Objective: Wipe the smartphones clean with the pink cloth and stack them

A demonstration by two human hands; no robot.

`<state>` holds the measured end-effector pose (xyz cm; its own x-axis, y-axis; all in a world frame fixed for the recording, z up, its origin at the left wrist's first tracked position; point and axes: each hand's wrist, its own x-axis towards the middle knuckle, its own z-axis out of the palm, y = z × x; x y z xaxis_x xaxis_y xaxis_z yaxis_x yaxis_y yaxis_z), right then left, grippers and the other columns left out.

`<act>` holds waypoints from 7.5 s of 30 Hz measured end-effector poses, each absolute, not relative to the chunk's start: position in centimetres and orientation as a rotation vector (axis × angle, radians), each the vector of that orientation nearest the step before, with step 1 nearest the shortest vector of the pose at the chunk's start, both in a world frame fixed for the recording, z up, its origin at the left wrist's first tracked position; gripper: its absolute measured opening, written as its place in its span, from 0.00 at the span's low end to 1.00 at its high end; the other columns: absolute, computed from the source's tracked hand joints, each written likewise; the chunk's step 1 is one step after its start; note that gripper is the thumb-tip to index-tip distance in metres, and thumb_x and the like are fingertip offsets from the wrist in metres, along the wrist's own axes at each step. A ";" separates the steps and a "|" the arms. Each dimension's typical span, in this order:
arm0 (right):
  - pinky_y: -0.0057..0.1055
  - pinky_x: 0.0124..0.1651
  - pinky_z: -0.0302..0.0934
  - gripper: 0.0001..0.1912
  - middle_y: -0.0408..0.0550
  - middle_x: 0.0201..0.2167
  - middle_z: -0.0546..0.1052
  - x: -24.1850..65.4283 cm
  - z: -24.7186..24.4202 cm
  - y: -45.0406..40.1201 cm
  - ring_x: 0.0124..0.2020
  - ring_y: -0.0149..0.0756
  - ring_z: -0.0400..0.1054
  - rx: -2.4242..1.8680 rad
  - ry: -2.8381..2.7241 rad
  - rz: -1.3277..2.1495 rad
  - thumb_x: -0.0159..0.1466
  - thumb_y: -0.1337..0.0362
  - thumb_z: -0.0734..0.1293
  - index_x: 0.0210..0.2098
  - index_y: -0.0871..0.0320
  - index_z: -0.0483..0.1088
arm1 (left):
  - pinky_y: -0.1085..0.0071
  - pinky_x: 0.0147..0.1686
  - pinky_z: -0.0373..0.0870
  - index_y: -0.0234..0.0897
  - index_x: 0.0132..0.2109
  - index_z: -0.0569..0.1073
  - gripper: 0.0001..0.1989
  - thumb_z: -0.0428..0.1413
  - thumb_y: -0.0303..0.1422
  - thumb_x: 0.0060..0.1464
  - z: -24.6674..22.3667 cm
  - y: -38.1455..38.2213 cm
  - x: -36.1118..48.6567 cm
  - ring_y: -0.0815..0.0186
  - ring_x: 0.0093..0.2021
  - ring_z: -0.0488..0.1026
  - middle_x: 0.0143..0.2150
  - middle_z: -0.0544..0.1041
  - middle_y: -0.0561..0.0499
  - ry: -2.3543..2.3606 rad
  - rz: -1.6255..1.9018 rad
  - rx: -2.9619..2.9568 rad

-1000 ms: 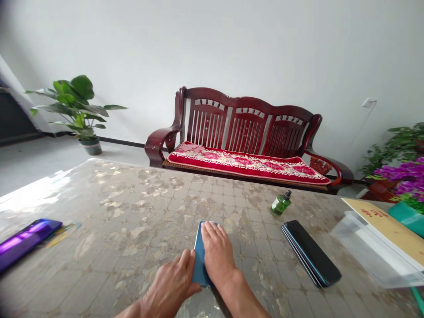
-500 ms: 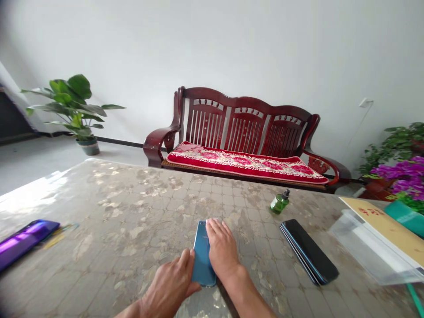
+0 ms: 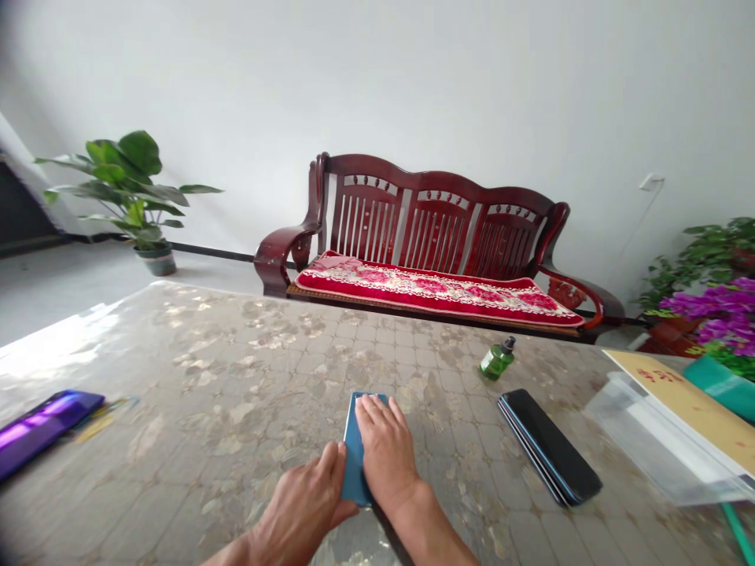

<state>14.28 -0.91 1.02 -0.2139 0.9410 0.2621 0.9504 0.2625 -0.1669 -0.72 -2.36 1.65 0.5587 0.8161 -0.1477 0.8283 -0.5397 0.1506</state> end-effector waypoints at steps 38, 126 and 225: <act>0.34 0.61 0.62 0.29 0.49 0.57 0.72 15.7 -0.5 -3.2 0.59 0.37 0.66 -1.671 -2.142 -0.128 0.61 0.80 0.56 0.59 0.57 0.67 | 0.68 0.35 0.76 0.35 0.51 0.74 0.21 0.63 0.40 0.54 2.1 -2.5 -0.7 0.57 0.37 0.78 0.44 0.76 0.42 1.386 -0.070 2.645; 0.40 0.63 0.58 0.30 0.50 0.60 0.70 12.7 -1.8 -3.1 0.61 0.38 0.63 -1.652 -2.140 -0.194 0.62 0.80 0.55 0.60 0.57 0.65 | 0.64 0.53 0.64 0.38 0.53 0.69 0.24 0.62 0.37 0.50 3.3 4.8 -3.0 0.55 0.53 0.63 0.51 0.66 0.44 1.210 0.175 2.453; 0.44 0.65 0.54 0.30 0.53 0.58 0.71 15.7 -0.2 -2.4 0.60 0.41 0.64 -1.894 -1.982 -0.078 0.61 0.81 0.53 0.58 0.60 0.68 | 0.64 0.54 0.62 0.38 0.56 0.69 0.31 0.65 0.32 0.42 1.8 5.9 -3.9 0.54 0.53 0.64 0.53 0.67 0.45 1.140 0.274 2.406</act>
